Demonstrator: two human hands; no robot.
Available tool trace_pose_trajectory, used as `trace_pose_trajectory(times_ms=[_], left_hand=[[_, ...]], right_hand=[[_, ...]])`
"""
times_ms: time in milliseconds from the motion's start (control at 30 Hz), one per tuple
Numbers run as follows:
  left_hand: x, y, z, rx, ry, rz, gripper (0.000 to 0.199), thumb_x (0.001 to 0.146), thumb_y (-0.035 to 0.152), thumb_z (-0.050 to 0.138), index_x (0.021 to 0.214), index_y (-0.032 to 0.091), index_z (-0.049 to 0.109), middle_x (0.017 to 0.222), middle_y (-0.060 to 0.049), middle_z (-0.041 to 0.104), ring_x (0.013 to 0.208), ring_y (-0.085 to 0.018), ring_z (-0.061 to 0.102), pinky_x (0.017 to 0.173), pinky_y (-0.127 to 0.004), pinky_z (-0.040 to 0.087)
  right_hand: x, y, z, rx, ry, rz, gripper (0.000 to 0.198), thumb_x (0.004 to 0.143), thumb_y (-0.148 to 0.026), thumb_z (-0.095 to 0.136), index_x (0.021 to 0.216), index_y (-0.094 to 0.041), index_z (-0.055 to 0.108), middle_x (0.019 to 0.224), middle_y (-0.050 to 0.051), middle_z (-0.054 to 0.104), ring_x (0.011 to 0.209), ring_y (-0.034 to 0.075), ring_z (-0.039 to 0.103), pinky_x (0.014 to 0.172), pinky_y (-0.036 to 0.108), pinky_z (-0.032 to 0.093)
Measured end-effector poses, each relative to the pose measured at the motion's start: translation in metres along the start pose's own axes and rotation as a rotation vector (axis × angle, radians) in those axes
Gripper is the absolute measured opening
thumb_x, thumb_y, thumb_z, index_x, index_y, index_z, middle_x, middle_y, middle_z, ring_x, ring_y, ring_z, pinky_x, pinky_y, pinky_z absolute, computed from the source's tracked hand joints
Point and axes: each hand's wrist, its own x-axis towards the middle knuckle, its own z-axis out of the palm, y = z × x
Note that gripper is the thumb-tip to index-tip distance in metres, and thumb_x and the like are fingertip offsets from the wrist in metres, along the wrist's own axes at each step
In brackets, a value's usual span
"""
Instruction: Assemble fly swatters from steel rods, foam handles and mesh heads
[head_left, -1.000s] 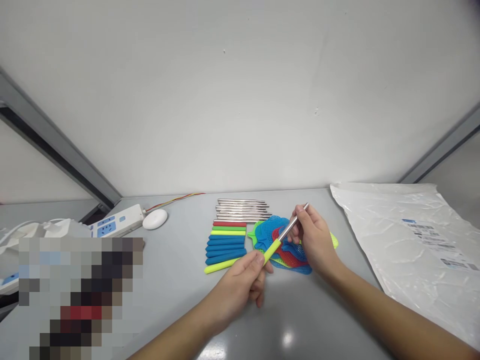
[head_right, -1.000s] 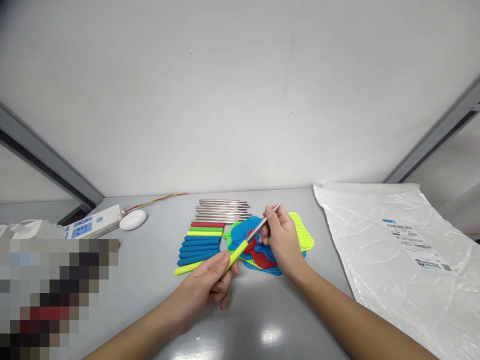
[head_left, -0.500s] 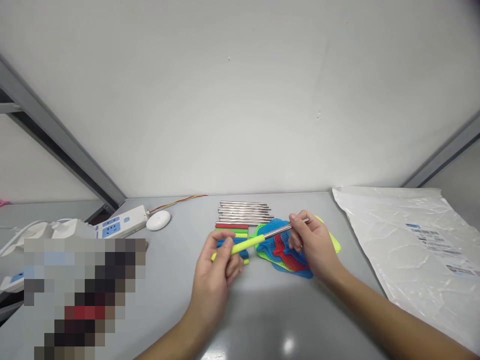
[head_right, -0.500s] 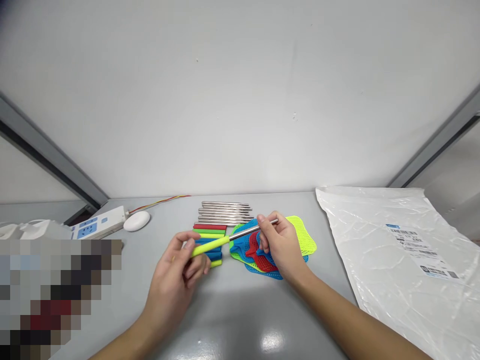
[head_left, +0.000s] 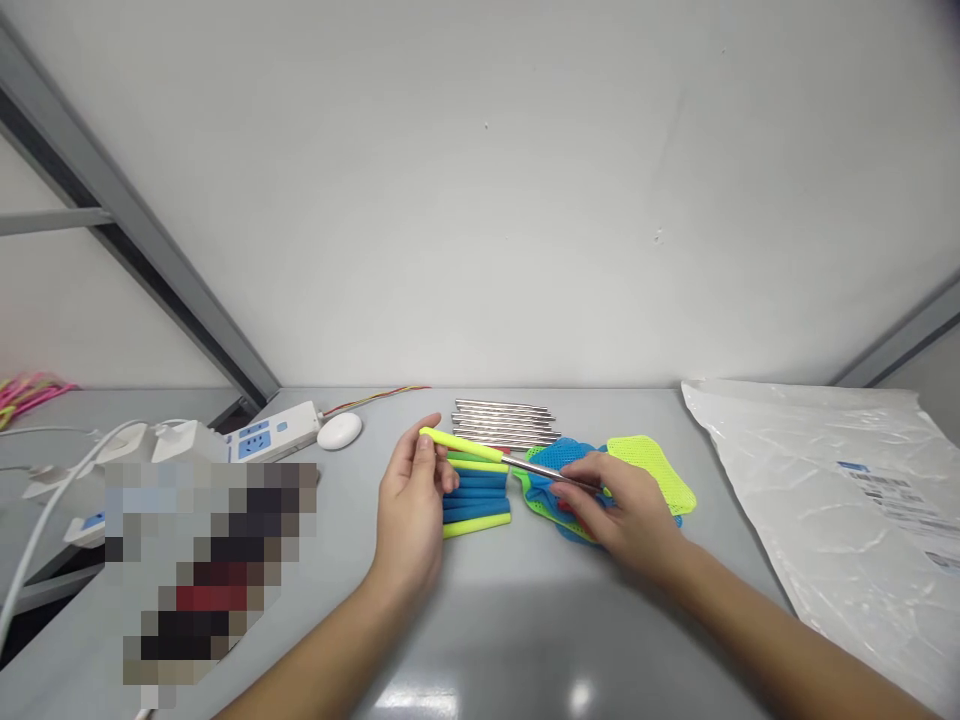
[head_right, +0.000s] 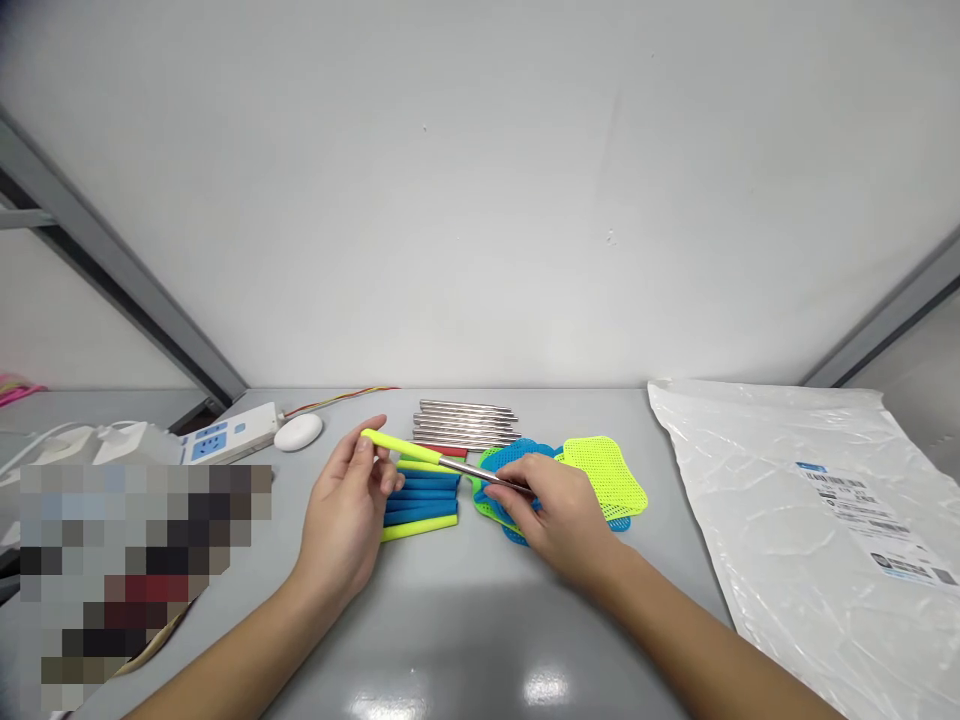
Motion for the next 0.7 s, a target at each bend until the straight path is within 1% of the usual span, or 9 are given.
trace_pose_trajectory(times_ms=[100,167,233,300,333,433,500,600,700], left_hand=[[0.005,-0.003,-0.003,0.041,-0.028,0.000,0.034,0.089,0.044,0.055,0.117,0.025,0.059,0.076,0.003,0.046,0.061,-0.007,0.042,0.061,-0.021,0.040],[0.007,-0.003,-0.004,0.049,-0.043,0.000,0.030,0.090,0.043,0.054,0.113,0.025,0.060,0.074,0.003,0.047,0.061,-0.008,0.042,0.062,-0.022,0.040],[0.008,-0.003,-0.005,0.025,-0.077,-0.014,0.022,0.091,0.039,0.052,0.104,0.024,0.060,0.071,0.003,0.047,0.060,-0.008,0.043,0.061,-0.022,0.039],[0.008,-0.002,-0.005,-0.011,-0.138,-0.025,0.014,0.090,0.033,0.049,0.092,0.023,0.058,0.067,0.004,0.045,0.057,-0.009,0.043,0.059,-0.023,0.037],[0.008,-0.001,-0.005,-0.024,-0.178,-0.025,0.014,0.090,0.031,0.047,0.085,0.021,0.056,0.065,0.004,0.043,0.056,-0.009,0.043,0.058,-0.023,0.036],[0.009,0.004,-0.006,-0.036,-0.293,-0.020,0.029,0.092,0.034,0.041,0.069,0.019,0.050,0.061,0.004,0.039,0.054,-0.010,0.041,0.057,-0.024,0.035],[0.009,0.009,-0.006,-0.057,-0.356,-0.058,0.038,0.093,0.041,0.038,0.065,0.018,0.049,0.060,0.003,0.040,0.054,-0.010,0.040,0.057,-0.024,0.035],[0.012,0.017,-0.007,-0.129,-0.463,-0.164,0.045,0.092,0.049,0.037,0.062,0.018,0.049,0.061,0.001,0.043,0.054,-0.012,0.040,0.057,-0.026,0.037],[0.014,0.025,-0.010,-0.198,-0.581,-0.290,0.047,0.091,0.051,0.038,0.061,0.018,0.050,0.063,0.000,0.044,0.055,-0.013,0.042,0.060,-0.028,0.040]], right_hand=[[0.001,0.001,-0.001,-0.038,-0.074,0.032,0.010,0.092,-0.033,0.054,0.097,-0.026,0.058,0.079,-0.001,0.068,0.067,0.014,0.061,0.061,0.027,0.044],[0.002,0.000,-0.001,-0.035,-0.119,0.065,0.013,0.093,-0.034,0.050,0.101,-0.027,0.056,0.082,-0.001,0.068,0.069,0.014,0.062,0.062,0.028,0.045],[0.002,-0.001,-0.003,-0.035,-0.149,0.100,0.015,0.094,-0.034,0.046,0.105,-0.027,0.054,0.083,-0.001,0.068,0.069,0.015,0.063,0.063,0.028,0.045],[0.002,-0.002,-0.005,-0.054,-0.176,0.125,0.016,0.095,-0.036,0.044,0.105,-0.027,0.054,0.084,-0.001,0.067,0.071,0.015,0.063,0.064,0.029,0.044],[0.003,-0.002,-0.006,-0.067,-0.190,0.129,0.016,0.095,-0.037,0.043,0.103,-0.027,0.054,0.084,-0.001,0.067,0.071,0.015,0.062,0.063,0.029,0.043],[0.004,-0.002,-0.009,-0.100,-0.221,0.091,0.018,0.095,-0.039,0.044,0.093,-0.025,0.056,0.080,-0.001,0.065,0.068,0.014,0.058,0.062,0.028,0.041],[0.004,-0.002,-0.011,-0.129,-0.224,0.047,0.021,0.095,-0.039,0.045,0.087,-0.024,0.056,0.075,-0.001,0.062,0.063,0.013,0.054,0.059,0.027,0.038],[0.003,-0.003,-0.011,-0.208,-0.260,-0.009,0.026,0.095,-0.040,0.044,0.079,-0.023,0.054,0.065,-0.002,0.056,0.057,0.013,0.048,0.054,0.027,0.032],[0.002,-0.005,-0.009,-0.308,-0.333,-0.078,0.026,0.097,-0.036,0.040,0.078,-0.022,0.052,0.068,-0.001,0.058,0.060,0.014,0.049,0.055,0.027,0.031]])
